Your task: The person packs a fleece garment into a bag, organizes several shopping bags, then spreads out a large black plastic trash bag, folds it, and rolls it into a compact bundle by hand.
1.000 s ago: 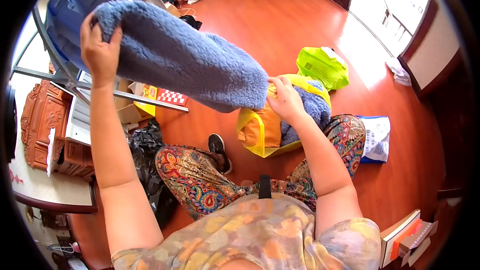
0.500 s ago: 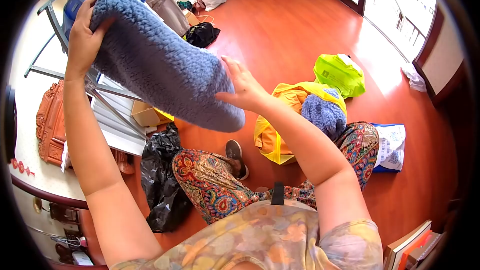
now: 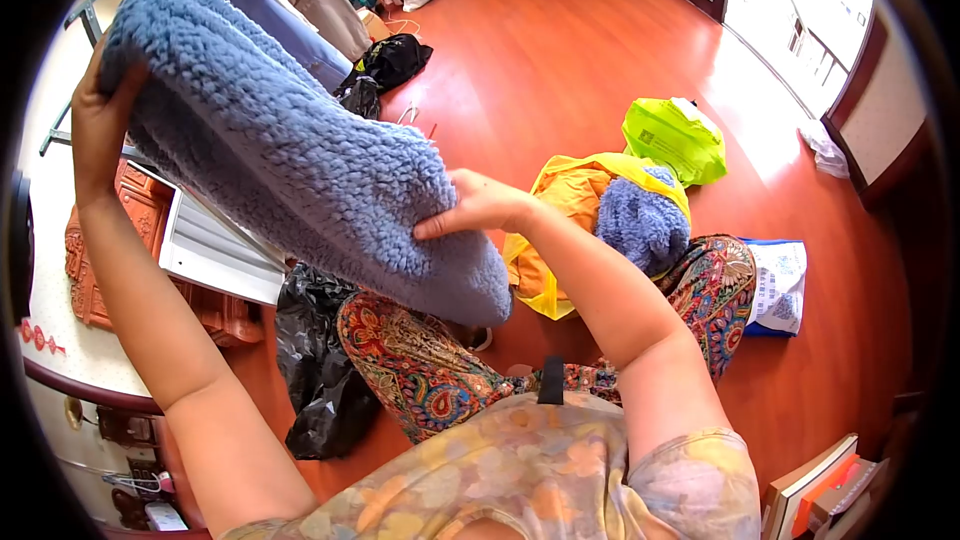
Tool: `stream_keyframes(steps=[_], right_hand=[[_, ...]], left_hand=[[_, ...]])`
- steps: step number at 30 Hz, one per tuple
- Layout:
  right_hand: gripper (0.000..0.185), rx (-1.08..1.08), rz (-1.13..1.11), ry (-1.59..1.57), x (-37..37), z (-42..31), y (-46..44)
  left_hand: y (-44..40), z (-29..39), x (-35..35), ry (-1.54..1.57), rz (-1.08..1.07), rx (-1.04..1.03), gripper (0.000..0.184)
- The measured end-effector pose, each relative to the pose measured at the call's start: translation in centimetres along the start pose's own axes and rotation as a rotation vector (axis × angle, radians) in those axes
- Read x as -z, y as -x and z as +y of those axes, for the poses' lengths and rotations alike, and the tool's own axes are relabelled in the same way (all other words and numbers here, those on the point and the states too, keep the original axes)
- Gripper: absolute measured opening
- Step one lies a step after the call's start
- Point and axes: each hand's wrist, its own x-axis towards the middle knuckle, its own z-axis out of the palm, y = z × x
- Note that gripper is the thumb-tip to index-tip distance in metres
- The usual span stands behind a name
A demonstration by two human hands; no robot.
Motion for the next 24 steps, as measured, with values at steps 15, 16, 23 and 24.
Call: stream_keyframes(steps=[15, 16, 23, 24], right_hand=[[0.049, -0.116, -0.106, -0.407, -3.4, -5.7, 3.0], [0.049, -0.134, -0.175, -0.404, -3.4, -5.4, 3.0], [0.055, 0.114, -0.046, -0.291, -4.8, -5.0, 2.7], [0.055, 0.151, 0.035, -0.322, -5.1, -4.9, 2.5]], left_hand=[[13.3, -6.2, -15.7, 0.641, -0.268, 0.638, 0.023], [15.5, -6.1, -16.6, 0.761, -0.327, 0.645, 0.026], [26.9, 1.3, -17.5, 1.58, 0.057, 1.335, 0.048], [28.1, 1.2, -17.8, 1.597, 0.096, 1.366, 0.048]])
